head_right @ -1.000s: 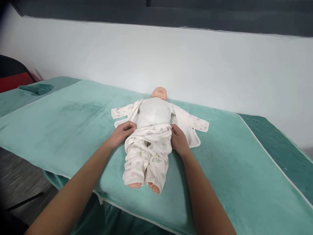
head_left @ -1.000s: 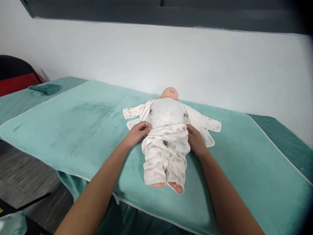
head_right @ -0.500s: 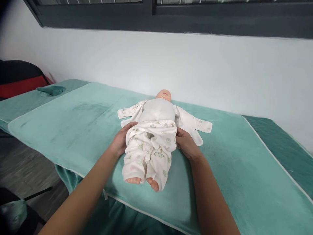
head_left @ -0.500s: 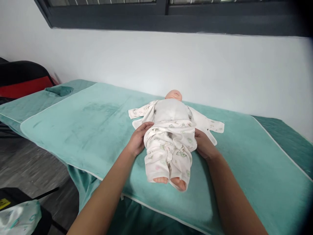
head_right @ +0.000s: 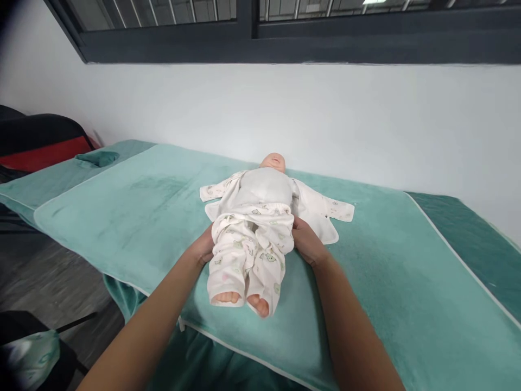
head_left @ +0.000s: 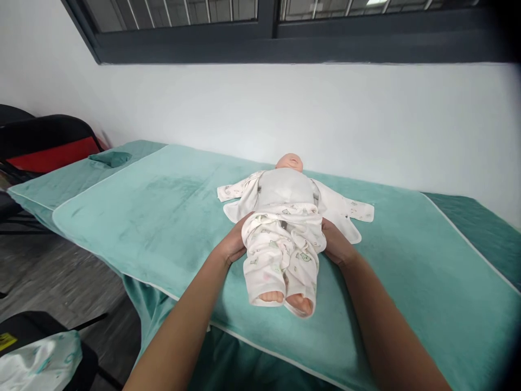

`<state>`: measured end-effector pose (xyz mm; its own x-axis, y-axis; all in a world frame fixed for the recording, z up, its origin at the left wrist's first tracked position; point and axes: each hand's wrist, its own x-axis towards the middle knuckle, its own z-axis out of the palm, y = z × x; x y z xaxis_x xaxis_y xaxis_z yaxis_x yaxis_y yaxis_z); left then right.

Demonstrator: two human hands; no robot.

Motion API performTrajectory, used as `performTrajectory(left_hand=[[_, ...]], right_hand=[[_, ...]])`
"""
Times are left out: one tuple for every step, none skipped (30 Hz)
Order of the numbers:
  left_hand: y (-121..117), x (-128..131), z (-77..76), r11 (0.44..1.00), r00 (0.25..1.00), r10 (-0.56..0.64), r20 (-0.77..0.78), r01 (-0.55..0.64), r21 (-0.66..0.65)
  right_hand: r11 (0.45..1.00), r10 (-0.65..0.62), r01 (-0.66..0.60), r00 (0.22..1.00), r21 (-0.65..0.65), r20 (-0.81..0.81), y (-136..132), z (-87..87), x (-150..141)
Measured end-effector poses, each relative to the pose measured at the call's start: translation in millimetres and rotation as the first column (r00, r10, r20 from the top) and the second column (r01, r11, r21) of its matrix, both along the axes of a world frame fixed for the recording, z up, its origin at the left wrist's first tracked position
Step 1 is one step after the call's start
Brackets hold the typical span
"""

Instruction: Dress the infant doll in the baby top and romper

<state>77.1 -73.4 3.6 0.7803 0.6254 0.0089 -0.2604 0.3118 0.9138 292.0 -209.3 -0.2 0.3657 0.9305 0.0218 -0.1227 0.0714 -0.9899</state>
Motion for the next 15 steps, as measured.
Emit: performTrajectory(left_hand=[[-1,0,-0.3,1.0,1.0,-0.01,-0.011,0.01,0.007],[-1,0,-0.7,1.0,1.0,-0.021,-0.02,0.021,0.008],[-1,0,-1.3,0.999,0.999,-0.035,-0.028,0.035,0.001],[-1,1,-2.2,0.999,0.998,-0.049,-0.038,0.048,-0.013],[0,1,-3.2,0.998,0.997,-0.056,-0.047,0.055,-0.03],[0,2,-4.2,0.997,0.997,-0.061,-0.055,0.058,-0.048],[0,2,-5.1,0.996,0.996,-0.063,-0.061,0.059,-0.064],[0,2,-5.7,0.995,0.996,-0.067,-0.066,0.062,-0.075],[0,3,-5.9,0.995,0.995,-0.069,-0.071,0.063,-0.08],[0,3,-5.8,0.995,0.995,-0.067,-0.072,0.061,-0.077],[-1,3,-5.4,0.996,0.996,-0.06,-0.072,0.056,-0.068],[-2,3,-4.9,0.997,0.996,-0.053,-0.07,0.049,-0.056],[-2,3,-4.4,0.998,0.997,-0.04,-0.068,0.037,-0.045],[-3,4,-4.1,0.999,0.998,-0.026,-0.065,0.024,-0.039],[-3,4,-4.0,0.999,0.998,-0.013,-0.06,0.011,-0.038]], right_hand=[[1.0,0.005,-0.005,1.0,0.0,0.012,1,0.4,-2],[1.0,0.011,-0.011,1.0,0.001,0.014,3,0.5,-4],[1.0,0.014,-0.014,1.0,0.004,0.008,4,0.4,-6],[1.0,0.012,-0.012,1.0,0.008,0.0,5,-0.1,-8],[1.0,0.007,-0.007,1.0,0.011,-0.006,6,-0.8,-10],[1.0,0.0,0.0,1.0,0.015,-0.006,7,-1.8,-11],[1.0,-0.007,0.007,1.0,0.018,0.001,8,-2.8,-12],[1.0,-0.011,0.011,1.0,0.025,0.013,9,-3.6,-13],[0.999,-0.016,0.015,1.0,0.036,0.026,9,-4.3,-13],[0.999,-0.021,0.019,0.999,0.048,0.04,9,-4.8,-13],[0.998,-0.028,0.025,0.998,0.061,0.053,10,-5.1,-13],[0.997,-0.035,0.03,0.997,0.073,0.069,10,-5.2,-13],[0.996,-0.041,0.034,0.996,0.082,0.084,10,-5.3,-13],[0.995,-0.049,0.041,0.994,0.087,0.098,9,-5.4,-13],[0.995,-0.063,0.053,0.992,0.09,0.11,9,-5.7,-12]])
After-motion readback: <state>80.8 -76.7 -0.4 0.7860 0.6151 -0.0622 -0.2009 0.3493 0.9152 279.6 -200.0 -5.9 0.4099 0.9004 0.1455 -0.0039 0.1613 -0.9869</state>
